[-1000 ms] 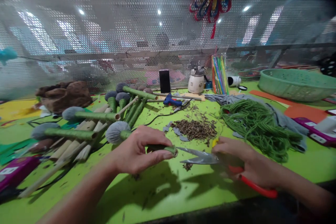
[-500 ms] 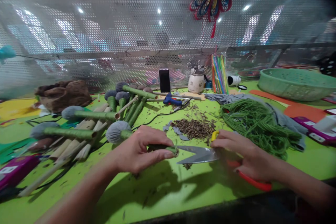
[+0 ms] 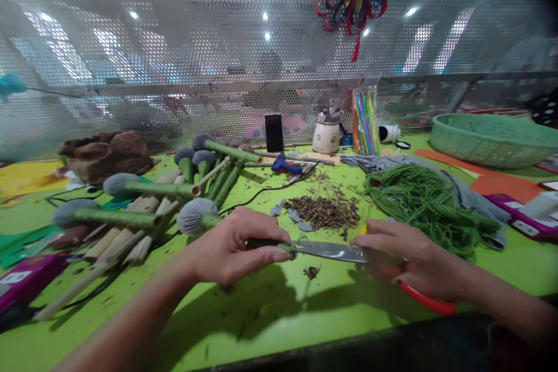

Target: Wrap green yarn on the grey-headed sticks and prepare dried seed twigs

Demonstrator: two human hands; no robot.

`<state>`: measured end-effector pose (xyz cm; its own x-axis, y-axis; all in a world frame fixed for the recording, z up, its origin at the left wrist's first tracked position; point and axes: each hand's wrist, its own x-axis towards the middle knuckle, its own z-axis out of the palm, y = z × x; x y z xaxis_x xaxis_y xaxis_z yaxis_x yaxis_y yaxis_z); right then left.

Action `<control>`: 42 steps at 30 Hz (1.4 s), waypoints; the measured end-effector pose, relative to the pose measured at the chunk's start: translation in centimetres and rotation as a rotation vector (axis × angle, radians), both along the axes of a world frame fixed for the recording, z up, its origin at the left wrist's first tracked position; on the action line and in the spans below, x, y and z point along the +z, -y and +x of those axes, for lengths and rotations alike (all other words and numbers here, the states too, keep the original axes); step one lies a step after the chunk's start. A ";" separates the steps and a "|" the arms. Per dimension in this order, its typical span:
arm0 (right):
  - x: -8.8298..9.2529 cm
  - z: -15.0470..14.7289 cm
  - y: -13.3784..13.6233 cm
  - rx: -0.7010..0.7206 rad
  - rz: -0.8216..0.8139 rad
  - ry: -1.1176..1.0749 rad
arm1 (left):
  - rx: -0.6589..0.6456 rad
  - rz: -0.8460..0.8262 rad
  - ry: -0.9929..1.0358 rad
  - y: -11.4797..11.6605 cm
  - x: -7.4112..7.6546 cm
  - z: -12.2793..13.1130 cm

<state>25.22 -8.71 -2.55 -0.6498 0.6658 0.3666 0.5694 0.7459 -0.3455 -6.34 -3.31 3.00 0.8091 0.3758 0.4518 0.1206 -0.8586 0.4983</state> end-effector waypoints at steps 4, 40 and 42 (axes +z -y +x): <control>-0.5 0.5 0.0 -0.013 0.023 0.023 | -0.001 -0.005 -0.018 0.0 0.1 0.0; 0.4 -1.0 -0.5 0.032 -0.050 0.035 | -0.072 -0.092 -0.055 0.1 0.2 -0.2; 0.3 -0.9 -0.5 0.032 -0.054 0.048 | -0.074 -0.108 -0.064 0.1 0.2 -0.3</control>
<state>24.30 -8.20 -2.28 -0.6873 0.6621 0.2986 0.5624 0.7453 -0.3581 -6.65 -3.41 3.21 0.8623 0.3578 0.3582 0.0936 -0.8080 0.5818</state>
